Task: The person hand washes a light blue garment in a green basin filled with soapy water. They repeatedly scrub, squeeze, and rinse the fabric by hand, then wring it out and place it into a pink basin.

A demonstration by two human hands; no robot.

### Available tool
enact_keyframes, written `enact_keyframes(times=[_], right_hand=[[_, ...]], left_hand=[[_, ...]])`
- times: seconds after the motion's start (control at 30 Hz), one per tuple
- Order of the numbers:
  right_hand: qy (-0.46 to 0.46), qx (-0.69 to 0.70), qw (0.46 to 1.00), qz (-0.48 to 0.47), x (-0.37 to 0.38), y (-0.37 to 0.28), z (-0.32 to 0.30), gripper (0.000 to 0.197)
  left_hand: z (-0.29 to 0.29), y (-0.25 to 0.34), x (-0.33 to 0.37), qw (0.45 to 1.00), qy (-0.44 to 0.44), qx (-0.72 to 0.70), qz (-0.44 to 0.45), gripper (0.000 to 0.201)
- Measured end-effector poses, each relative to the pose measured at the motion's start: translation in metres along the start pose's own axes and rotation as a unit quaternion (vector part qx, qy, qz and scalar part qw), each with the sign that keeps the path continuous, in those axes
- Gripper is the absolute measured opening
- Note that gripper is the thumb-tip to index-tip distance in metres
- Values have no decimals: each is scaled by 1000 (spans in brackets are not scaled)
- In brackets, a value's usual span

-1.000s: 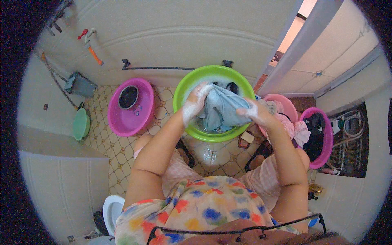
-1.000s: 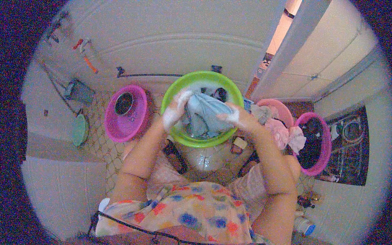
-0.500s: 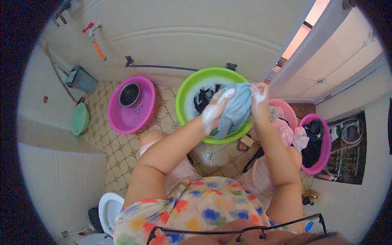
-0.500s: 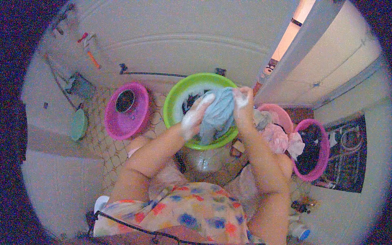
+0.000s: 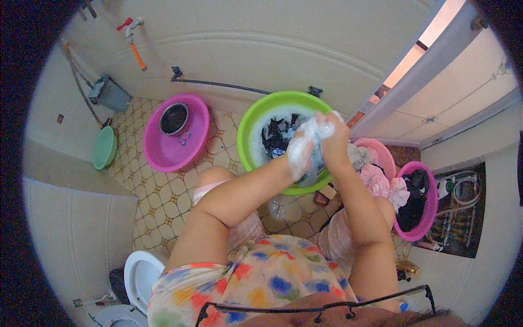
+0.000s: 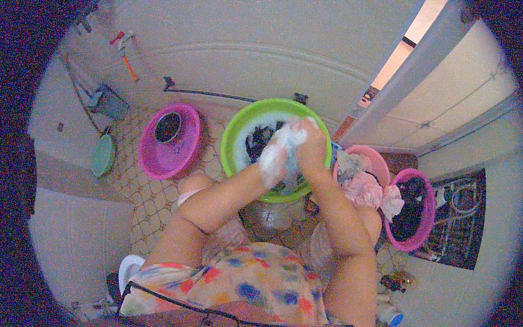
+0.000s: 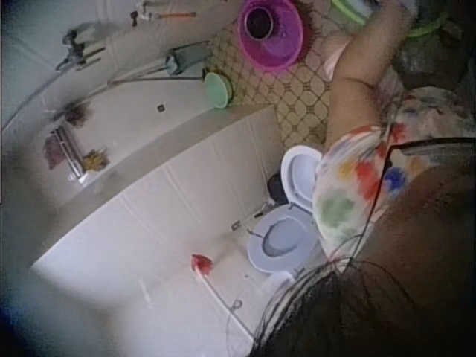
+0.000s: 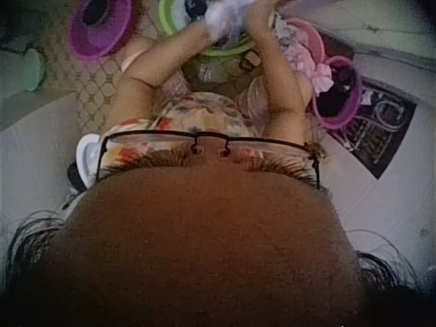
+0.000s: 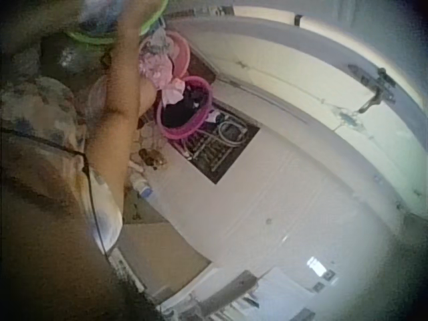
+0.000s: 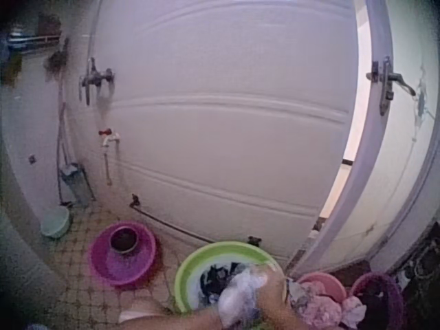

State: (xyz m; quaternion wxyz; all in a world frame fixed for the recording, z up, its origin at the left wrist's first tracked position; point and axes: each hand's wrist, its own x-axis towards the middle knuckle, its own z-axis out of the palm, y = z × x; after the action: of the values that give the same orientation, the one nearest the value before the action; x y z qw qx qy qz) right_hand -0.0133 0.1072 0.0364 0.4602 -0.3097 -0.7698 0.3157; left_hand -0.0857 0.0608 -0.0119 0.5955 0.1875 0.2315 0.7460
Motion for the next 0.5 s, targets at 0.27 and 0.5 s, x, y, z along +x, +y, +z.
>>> enact_keyframes(times=[0.27, 0.5], right_hand=[[-28, -19, 991, -126, -30, -13, 8, 23], [-32, -57, 994, -85, -26, 1, 3, 22]], left_hand=[[-2, 5, -8, 997, -69, -25, -30, 29], [23, 11, -14, 990, 120, 45, -54, 25]])
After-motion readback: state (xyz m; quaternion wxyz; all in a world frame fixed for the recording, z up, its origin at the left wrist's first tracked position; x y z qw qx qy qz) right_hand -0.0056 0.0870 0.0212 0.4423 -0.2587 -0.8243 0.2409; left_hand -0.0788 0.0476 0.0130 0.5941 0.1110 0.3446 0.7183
